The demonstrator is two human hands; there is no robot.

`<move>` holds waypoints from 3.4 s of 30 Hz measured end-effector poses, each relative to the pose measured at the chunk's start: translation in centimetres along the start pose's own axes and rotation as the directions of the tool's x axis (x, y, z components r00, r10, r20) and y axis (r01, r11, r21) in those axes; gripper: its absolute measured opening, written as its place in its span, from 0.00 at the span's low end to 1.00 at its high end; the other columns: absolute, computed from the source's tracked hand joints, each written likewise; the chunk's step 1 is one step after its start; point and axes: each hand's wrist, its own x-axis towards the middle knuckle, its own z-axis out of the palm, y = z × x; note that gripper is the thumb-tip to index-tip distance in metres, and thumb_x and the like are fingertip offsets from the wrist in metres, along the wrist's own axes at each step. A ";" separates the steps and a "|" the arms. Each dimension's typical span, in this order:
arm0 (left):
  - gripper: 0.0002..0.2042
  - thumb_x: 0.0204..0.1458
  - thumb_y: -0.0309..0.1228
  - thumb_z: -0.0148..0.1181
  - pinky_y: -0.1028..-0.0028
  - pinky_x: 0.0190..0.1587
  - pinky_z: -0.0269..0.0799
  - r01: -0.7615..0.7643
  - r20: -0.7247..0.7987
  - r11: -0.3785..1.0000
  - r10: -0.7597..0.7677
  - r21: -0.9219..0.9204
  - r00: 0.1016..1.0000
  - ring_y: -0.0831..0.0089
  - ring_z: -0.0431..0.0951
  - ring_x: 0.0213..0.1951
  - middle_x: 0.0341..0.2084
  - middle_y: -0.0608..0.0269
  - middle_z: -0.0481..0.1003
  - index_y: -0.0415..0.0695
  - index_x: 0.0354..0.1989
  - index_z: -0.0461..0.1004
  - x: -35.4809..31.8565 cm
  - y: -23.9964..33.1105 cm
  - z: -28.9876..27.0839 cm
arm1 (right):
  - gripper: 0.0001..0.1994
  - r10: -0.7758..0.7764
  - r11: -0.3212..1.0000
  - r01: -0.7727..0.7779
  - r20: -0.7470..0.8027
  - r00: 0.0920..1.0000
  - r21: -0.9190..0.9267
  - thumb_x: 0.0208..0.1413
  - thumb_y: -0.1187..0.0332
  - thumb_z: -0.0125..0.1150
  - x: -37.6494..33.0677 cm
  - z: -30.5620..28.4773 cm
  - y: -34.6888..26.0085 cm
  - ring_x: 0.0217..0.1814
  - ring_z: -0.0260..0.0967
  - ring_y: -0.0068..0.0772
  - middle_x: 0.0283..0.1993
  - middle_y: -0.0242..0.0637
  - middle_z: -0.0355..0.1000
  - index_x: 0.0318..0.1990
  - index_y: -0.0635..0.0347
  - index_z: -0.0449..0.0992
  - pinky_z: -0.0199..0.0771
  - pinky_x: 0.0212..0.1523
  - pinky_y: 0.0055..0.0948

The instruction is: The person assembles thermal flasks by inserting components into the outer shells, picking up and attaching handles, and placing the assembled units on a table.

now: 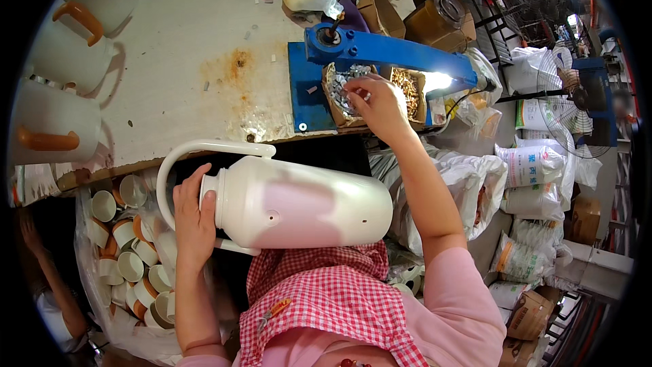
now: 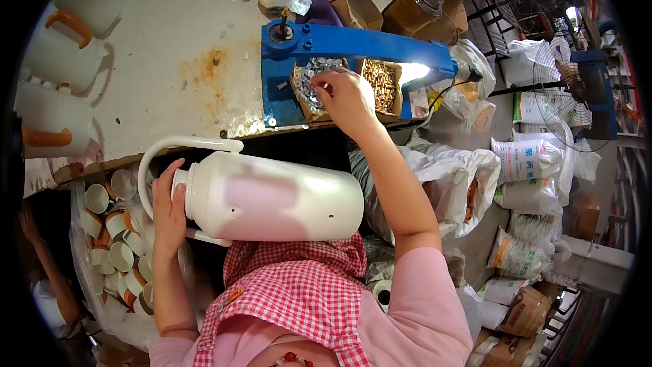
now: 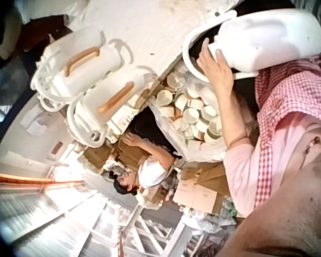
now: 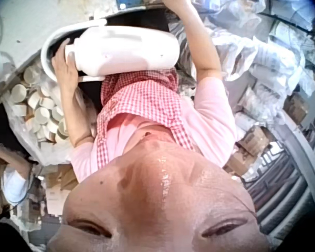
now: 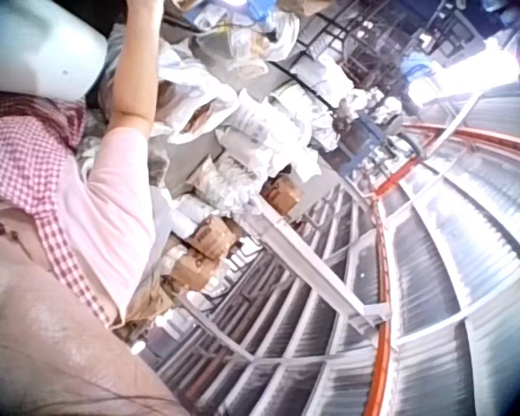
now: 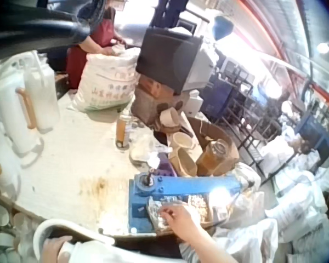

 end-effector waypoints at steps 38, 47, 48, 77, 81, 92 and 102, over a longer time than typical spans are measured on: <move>0.11 0.64 0.33 0.45 0.70 0.55 0.64 0.047 -0.459 0.974 -0.147 -0.223 0.876 0.71 0.70 0.48 0.42 0.62 0.71 0.40 0.46 0.71 -4.1 -2.2 -8.2 | 0.05 -0.322 0.931 0.361 -0.343 0.883 0.055 0.56 0.71 0.65 -3.1 -4.6 -6.4 0.35 0.78 0.30 0.37 0.40 0.80 0.36 0.64 0.79 0.77 0.35 0.27; 0.15 0.61 0.32 0.50 0.67 0.54 0.68 0.034 -0.615 0.999 -0.024 0.005 0.788 0.63 0.75 0.49 0.46 0.56 0.75 0.35 0.50 0.73 2.9 -3.8 -14.8 | 0.18 -0.144 0.610 0.096 -0.009 0.990 0.787 0.60 0.66 0.63 -2.3 2.2 -12.6 0.46 0.71 0.24 0.43 0.37 0.77 0.53 0.69 0.73 0.72 0.52 0.29; 0.15 0.63 0.34 0.49 0.68 0.54 0.69 -0.058 -0.574 0.910 -0.208 -0.410 0.792 0.66 0.75 0.50 0.47 0.57 0.75 0.36 0.51 0.73 4.7 -3.7 -15.0 | 0.17 -0.103 0.553 0.120 -0.075 0.992 0.824 0.60 0.67 0.64 -1.4 1.1 -13.9 0.45 0.71 0.23 0.43 0.36 0.78 0.52 0.69 0.73 0.72 0.50 0.28; 0.14 0.70 0.37 0.40 0.75 0.40 0.67 -0.225 -0.247 0.845 0.114 -0.486 0.962 0.77 0.68 0.34 0.32 0.64 0.70 0.40 0.40 0.67 19.2 11.4 1.9 | 0.22 0.253 0.656 0.207 -0.470 0.846 0.726 0.58 0.62 0.69 -0.4 -10.3 3.3 0.46 0.74 0.23 0.47 0.38 0.77 0.52 0.70 0.74 0.72 0.50 0.24; 0.15 0.71 0.38 0.39 0.75 0.40 0.68 -0.197 -0.223 0.837 0.093 -0.511 0.970 0.78 0.68 0.34 0.31 0.64 0.71 0.40 0.40 0.67 19.7 11.0 2.3 | 0.21 0.258 0.656 0.192 -0.456 0.851 0.730 0.58 0.62 0.69 -0.2 -10.3 3.3 0.45 0.74 0.23 0.47 0.37 0.77 0.51 0.70 0.74 0.72 0.50 0.23; 0.16 0.70 0.40 0.39 0.73 0.42 0.69 -0.149 -0.182 0.833 0.059 -0.533 0.982 0.76 0.70 0.35 0.31 0.62 0.72 0.40 0.41 0.68 19.3 9.9 2.8 | 0.20 0.299 0.709 0.034 -0.344 0.890 0.704 0.59 0.63 0.68 -1.0 -10.8 1.7 0.43 0.74 0.22 0.45 0.36 0.78 0.50 0.70 0.75 0.73 0.46 0.22; 0.22 0.57 0.38 0.65 0.69 0.59 0.66 -0.582 -0.052 0.783 0.605 0.221 0.794 0.65 0.74 0.56 0.55 0.55 0.75 0.42 0.58 0.74 21.7 16.6 3.5 | 0.11 -0.065 0.996 0.020 -0.553 0.830 -0.086 0.62 0.64 0.63 -0.1 -11.9 2.8 0.36 0.75 0.22 0.38 0.38 0.80 0.41 0.65 0.79 0.76 0.40 0.25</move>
